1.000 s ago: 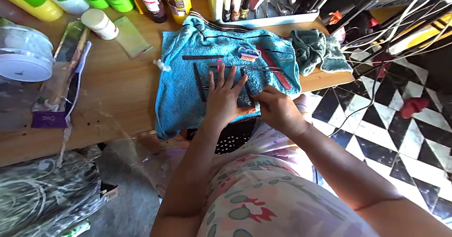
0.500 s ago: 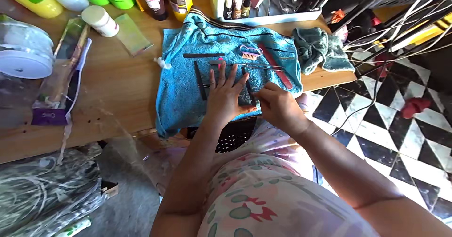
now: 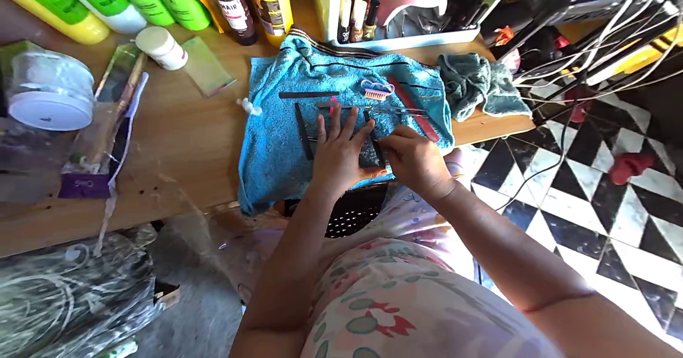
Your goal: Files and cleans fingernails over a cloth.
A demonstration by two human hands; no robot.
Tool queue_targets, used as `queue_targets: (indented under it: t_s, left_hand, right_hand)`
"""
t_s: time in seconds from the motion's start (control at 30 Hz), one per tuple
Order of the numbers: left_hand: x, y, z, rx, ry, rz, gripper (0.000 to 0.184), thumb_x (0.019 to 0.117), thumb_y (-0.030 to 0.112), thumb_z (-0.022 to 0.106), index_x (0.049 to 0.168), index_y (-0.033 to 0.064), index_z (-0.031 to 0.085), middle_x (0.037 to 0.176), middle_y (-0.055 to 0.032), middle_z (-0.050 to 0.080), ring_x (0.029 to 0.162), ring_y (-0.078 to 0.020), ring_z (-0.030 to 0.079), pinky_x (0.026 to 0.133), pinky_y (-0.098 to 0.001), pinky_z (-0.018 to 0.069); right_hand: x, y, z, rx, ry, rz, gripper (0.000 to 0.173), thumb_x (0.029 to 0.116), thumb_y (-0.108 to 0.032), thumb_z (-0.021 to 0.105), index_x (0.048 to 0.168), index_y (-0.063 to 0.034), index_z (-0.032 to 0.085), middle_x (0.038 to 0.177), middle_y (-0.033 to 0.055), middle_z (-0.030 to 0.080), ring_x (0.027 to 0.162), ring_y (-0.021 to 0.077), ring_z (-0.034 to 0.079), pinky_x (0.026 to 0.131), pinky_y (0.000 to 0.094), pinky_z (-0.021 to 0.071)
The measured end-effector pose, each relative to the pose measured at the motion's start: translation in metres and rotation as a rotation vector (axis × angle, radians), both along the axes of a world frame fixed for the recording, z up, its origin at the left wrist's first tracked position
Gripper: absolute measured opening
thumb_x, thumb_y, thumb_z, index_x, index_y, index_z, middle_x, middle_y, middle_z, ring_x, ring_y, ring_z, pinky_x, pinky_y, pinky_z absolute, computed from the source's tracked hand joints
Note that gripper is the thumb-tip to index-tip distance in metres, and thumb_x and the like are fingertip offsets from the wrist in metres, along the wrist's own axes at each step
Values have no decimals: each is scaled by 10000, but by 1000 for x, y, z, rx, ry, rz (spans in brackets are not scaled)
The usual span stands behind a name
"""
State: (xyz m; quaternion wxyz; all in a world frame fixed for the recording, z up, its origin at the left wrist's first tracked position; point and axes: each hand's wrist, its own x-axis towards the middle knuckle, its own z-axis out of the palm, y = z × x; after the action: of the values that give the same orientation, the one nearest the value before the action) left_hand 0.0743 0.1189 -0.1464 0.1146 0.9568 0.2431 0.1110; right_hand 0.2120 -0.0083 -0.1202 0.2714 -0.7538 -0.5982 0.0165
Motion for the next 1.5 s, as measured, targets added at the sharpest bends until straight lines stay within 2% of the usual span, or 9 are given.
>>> queue_targets:
  t_s: [0.1, 0.4, 0.53, 0.7, 0.9, 1.07, 1.17, 1.33, 1.5]
  left_hand:
    - [0, 0, -3, 4, -22, -4, 1027, 711, 857, 634, 1564, 322, 432, 1699, -84, 221, 1582, -366, 10, 1217, -654, -54]
    - [0, 0, -3, 16, -39, -2, 1034, 691, 854, 660, 1552, 320, 454, 1693, -86, 239, 1582, -364, 15, 1218, -661, -38]
    - [0, -1, -3, 24, -33, 1, 1046, 686, 842, 679, 1557, 312, 446, 1692, -96, 237, 1580, -372, 18, 1218, -659, -36]
    - [-1, -3, 6, 19, -23, 6, 1000, 707, 816, 687, 1542, 310, 470, 1686, -92, 258, 1578, -384, 37, 1219, -669, -16]
    - [0, -1, 3, 27, -7, 1, 1014, 703, 834, 673, 1551, 324, 452, 1694, -86, 237, 1582, -362, 31, 1220, -667, -19]
    - [-1, -3, 5, 14, 5, 3, 1009, 708, 809, 696, 1550, 310, 455, 1696, -88, 228, 1580, -373, 22, 1219, -663, -29]
    - [-1, -2, 4, 9, 21, 7, 1016, 699, 808, 704, 1556, 331, 442, 1698, -80, 224, 1581, -367, 13, 1219, -661, -29]
    - [-1, 0, 1, 5, 32, 3, 1029, 708, 856, 645, 1572, 348, 410, 1705, -73, 202, 1584, -351, -1, 1219, -661, -36]
    - [-1, 0, 0, 34, 32, -13, 1061, 703, 851, 654, 1583, 315, 401, 1708, -76, 192, 1581, -367, -19, 1207, -681, -48]
  right_hand:
    - [-5, -4, -6, -15, 8, -16, 213, 925, 35, 606, 1057, -28, 761, 1023, 140, 678, 870, 290, 700, 708, 490, 604]
    - [-7, -37, 0, -62, -54, -34, 287, 875, 83, 608, 1049, -66, 780, 1063, 139, 691, 819, 303, 713, 640, 509, 603]
    - [-8, -22, 8, -1, -46, -28, 246, 890, 64, 608, 1031, -48, 775, 1039, 135, 688, 829, 291, 706, 654, 494, 604]
    - [-18, -6, -8, -14, -98, -19, 230, 829, 106, 650, 1004, -12, 743, 1052, 158, 672, 875, 324, 706, 666, 502, 605]
    - [-23, -40, -4, -124, -96, -23, 242, 862, 54, 634, 1032, -64, 758, 1060, 126, 695, 856, 311, 722, 644, 508, 608]
    - [-20, -19, 5, 4, -64, 2, 201, 861, 78, 621, 971, -28, 753, 1014, 140, 687, 807, 294, 711, 641, 484, 607]
    - [-20, -5, -3, -43, -39, -13, 176, 856, 86, 644, 978, -8, 729, 1071, 157, 672, 868, 315, 711, 692, 501, 614]
    - [-23, -31, -10, -106, -36, -18, 238, 876, 65, 597, 1036, -37, 741, 1088, 148, 684, 844, 311, 723, 671, 502, 615]
    - [-5, -57, 4, -105, 213, -13, 201, 964, -46, 571, 1025, -38, 763, 1018, 118, 710, 842, 225, 707, 768, 428, 610]
